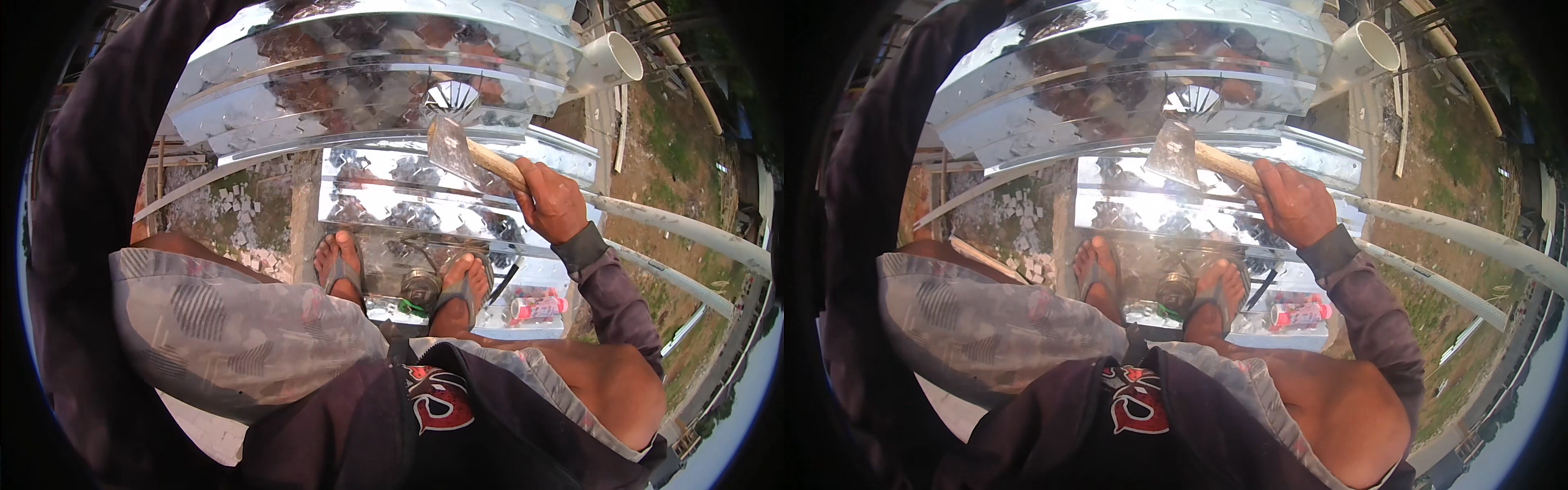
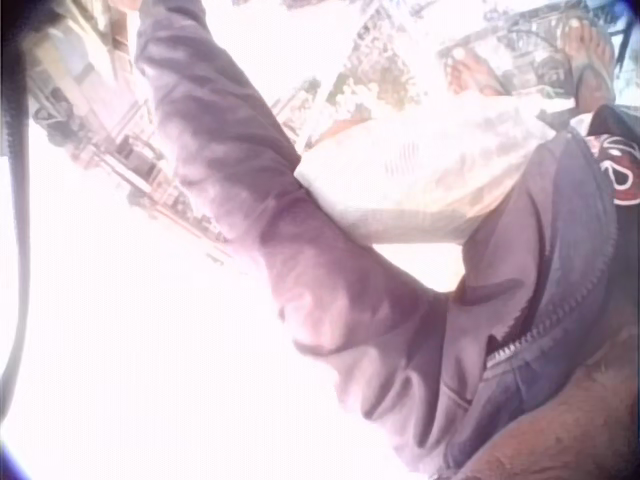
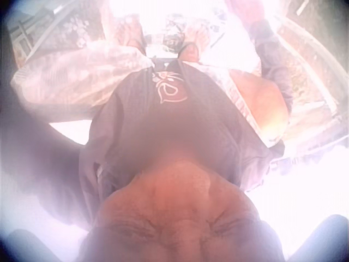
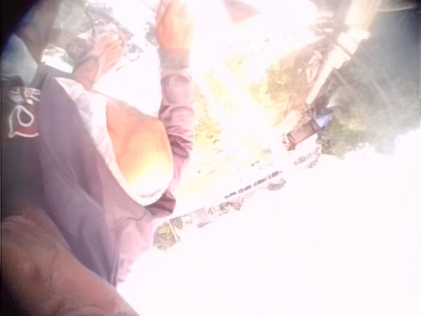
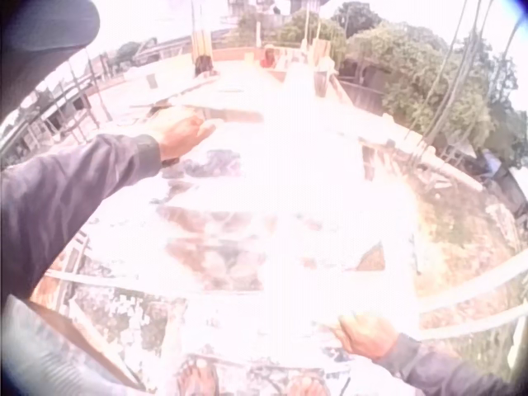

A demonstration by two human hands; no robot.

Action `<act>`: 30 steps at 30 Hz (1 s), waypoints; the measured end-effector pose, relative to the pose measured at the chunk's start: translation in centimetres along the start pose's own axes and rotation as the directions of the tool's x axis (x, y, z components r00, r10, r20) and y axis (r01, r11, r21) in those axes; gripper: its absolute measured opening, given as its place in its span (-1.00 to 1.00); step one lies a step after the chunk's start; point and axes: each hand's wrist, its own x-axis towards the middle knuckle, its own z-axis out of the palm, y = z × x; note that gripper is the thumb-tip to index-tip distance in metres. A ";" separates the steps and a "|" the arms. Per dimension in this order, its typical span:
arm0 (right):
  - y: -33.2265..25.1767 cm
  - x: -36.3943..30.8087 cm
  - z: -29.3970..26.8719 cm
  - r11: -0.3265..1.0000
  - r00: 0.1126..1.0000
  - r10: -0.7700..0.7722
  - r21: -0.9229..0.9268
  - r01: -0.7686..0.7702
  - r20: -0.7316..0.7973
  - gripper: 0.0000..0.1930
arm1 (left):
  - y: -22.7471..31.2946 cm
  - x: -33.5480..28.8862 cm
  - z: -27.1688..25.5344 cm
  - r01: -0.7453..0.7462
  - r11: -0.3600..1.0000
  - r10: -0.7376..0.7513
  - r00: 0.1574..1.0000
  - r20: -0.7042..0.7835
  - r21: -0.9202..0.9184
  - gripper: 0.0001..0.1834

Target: The person uses a hammer to break a hole in a corrugated metal sheet and then uses an angle grinder to cut and enlarge the hole. The person handles the sheet and tools while standing on a construction site.

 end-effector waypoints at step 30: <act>-0.7 1.3 2.2 0.991 0.986 0.128 -0.053 -0.123 0.109 -0.65 | -9.1 -5.6 8.7 0.607 0.758 -0.650 0.730 0.210 0.239 -0.15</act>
